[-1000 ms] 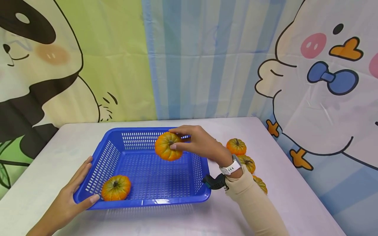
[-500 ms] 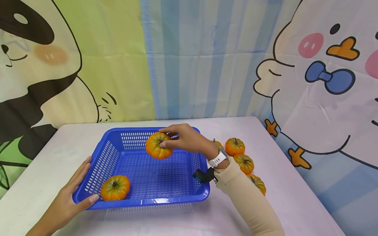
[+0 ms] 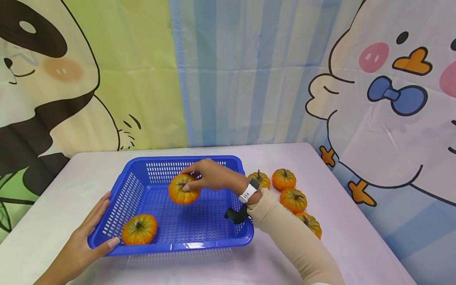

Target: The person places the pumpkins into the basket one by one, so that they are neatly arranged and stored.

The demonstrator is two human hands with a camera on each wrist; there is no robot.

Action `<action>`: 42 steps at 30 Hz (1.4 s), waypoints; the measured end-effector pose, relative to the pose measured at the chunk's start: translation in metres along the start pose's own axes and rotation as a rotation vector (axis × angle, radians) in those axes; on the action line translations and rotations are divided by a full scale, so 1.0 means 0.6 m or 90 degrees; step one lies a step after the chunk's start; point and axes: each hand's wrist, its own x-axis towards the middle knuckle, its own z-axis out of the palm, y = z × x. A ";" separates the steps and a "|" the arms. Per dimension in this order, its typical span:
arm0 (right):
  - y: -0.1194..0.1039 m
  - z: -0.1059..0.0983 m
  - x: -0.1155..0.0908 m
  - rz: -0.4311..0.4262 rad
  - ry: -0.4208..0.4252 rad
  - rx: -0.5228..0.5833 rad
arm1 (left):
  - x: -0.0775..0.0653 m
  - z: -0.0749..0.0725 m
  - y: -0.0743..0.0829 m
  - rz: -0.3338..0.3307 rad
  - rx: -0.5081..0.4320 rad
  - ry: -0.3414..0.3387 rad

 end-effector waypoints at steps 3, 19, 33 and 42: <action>-0.002 0.008 0.006 -0.001 -0.022 -0.010 | -0.002 0.000 0.001 0.000 0.000 0.001; -0.010 0.055 0.041 -0.026 -0.145 -0.093 | -0.004 -0.001 -0.002 0.000 0.002 0.001; -0.009 0.072 0.042 -0.022 -0.226 -0.092 | 0.000 0.001 -0.001 0.007 0.001 0.001; -0.007 0.081 0.042 -0.005 -0.273 -0.075 | 0.000 0.002 0.001 -0.008 0.019 0.003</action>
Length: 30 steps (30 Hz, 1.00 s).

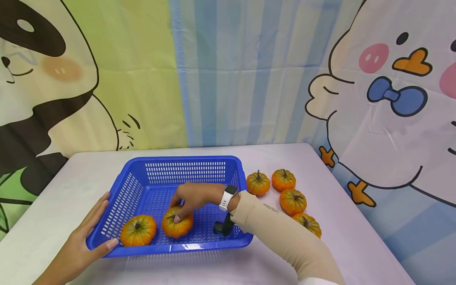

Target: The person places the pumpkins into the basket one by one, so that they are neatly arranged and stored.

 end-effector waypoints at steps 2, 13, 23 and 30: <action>-0.001 0.001 0.001 0.002 -0.013 0.002 | 0.001 0.000 -0.001 0.003 -0.003 0.000; -0.007 0.007 0.003 0.003 -0.071 0.008 | 0.000 0.000 -0.002 -0.005 -0.011 -0.006; -0.004 0.006 0.001 0.001 -0.111 0.045 | 0.000 0.000 -0.001 -0.011 -0.003 -0.007; -0.004 0.005 -0.002 0.028 -0.185 0.034 | 0.000 0.001 -0.002 -0.007 -0.010 -0.007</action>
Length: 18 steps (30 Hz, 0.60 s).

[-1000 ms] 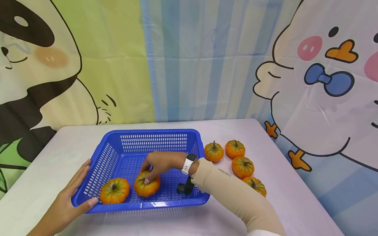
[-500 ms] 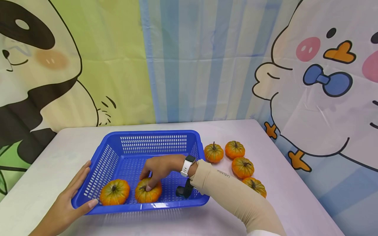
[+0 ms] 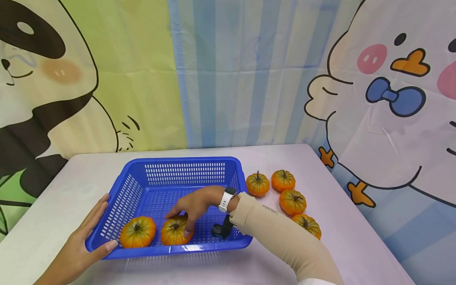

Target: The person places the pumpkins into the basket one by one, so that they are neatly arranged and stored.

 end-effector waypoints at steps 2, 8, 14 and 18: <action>0.000 0.001 0.000 0.004 -0.002 -0.001 | 0.000 0.000 0.000 0.005 -0.004 0.001; 0.001 0.002 0.000 0.025 0.053 0.046 | 0.000 0.001 0.001 0.007 -0.004 0.000; 0.003 0.001 0.001 0.023 0.076 0.051 | 0.000 0.000 0.000 -0.001 -0.001 -0.003; 0.004 0.000 0.001 0.002 0.064 0.055 | 0.000 0.000 0.000 -0.007 0.003 -0.004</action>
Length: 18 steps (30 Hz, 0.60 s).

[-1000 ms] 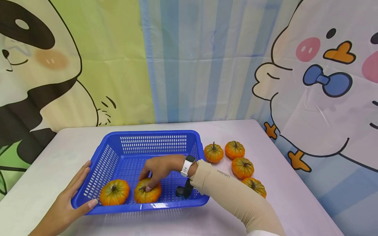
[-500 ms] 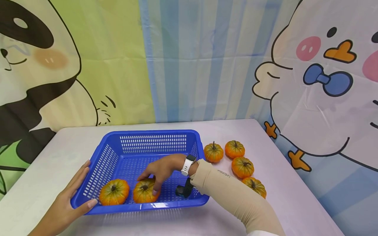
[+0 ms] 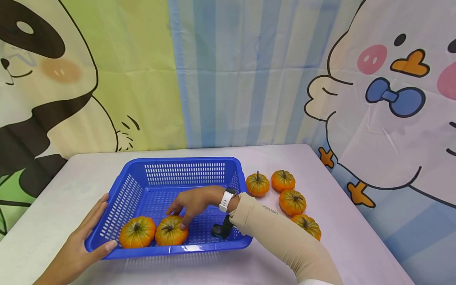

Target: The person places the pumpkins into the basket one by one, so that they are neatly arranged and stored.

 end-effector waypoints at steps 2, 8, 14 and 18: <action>0.000 0.000 0.000 -0.010 -0.008 0.011 | 0.000 0.000 0.000 -0.002 0.000 0.000; -0.002 0.000 -0.005 -0.009 -0.002 0.025 | 0.000 0.001 0.000 -0.002 -0.002 0.000; -0.002 -0.005 -0.012 -0.016 0.031 0.041 | 0.000 0.001 0.000 0.000 -0.001 0.000; 0.000 -0.010 -0.017 -0.027 0.043 0.035 | 0.000 0.001 0.000 0.007 -0.003 0.002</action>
